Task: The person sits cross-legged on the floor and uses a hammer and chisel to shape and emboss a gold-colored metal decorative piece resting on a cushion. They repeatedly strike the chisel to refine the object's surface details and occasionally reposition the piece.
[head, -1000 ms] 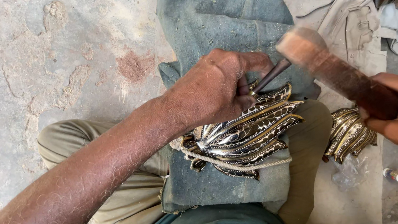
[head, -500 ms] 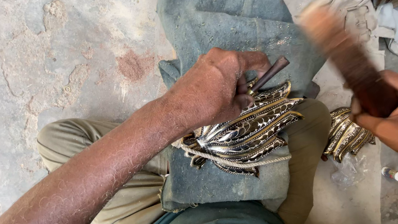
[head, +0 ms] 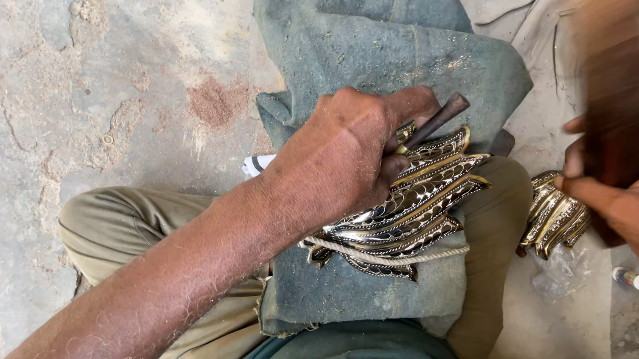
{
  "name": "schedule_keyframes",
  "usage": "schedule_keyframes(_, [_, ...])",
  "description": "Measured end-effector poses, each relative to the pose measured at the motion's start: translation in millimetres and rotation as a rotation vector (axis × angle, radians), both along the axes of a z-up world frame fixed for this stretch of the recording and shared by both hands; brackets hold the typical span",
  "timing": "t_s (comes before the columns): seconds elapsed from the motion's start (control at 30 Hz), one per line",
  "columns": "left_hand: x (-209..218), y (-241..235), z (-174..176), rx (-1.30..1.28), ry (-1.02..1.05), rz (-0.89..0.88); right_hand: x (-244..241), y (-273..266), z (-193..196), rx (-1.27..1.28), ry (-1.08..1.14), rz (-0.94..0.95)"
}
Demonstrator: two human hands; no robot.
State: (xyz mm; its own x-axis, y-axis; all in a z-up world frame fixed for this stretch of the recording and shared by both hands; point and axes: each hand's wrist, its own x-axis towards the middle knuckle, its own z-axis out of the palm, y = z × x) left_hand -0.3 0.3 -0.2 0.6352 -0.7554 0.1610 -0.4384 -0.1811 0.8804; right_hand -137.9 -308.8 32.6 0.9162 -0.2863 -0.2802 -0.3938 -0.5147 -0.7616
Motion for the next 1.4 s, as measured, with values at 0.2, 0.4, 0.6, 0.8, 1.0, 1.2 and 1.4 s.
schedule_keyframes(0.2, [0.5, -0.3, -0.9, -0.015, 0.023, -0.013, -8.8, -3.0, 9.0, -0.136, 0.097, 0.031])
schedule_keyframes(0.4, [-0.7, -1.4, 4.0, 0.059, 0.054, -0.042, -19.7, -11.6, 2.8, -0.147, 0.203, 0.111])
schedule_keyframes(0.6, [5.2, 33.7, 1.7, -0.168, 0.245, 0.156, -80.9, 25.3, 2.7, 0.673, -0.294, -0.228])
schedule_keyframes(0.8, [22.8, 47.3, -23.5, -0.098, 0.398, 0.236, -103.7, 100.4, -40.2, 0.282, -0.698, -0.199])
schedule_keyframes(1.0, [19.9, 17.2, -41.1, -0.037, 0.332, 0.110, -94.3, 119.2, -58.5, 0.265, -0.722, -0.316])
schedule_keyframes(1.2, [44.9, -2.3, -38.4, -0.083, 0.341, -0.027, -68.2, 126.8, -50.6, 0.326, -0.541, -0.445])
schedule_keyframes(1.4, [63.4, -17.8, -37.1, 0.054, 0.438, -0.202, -50.7, 109.0, -40.7, 0.478, -0.270, -0.474])
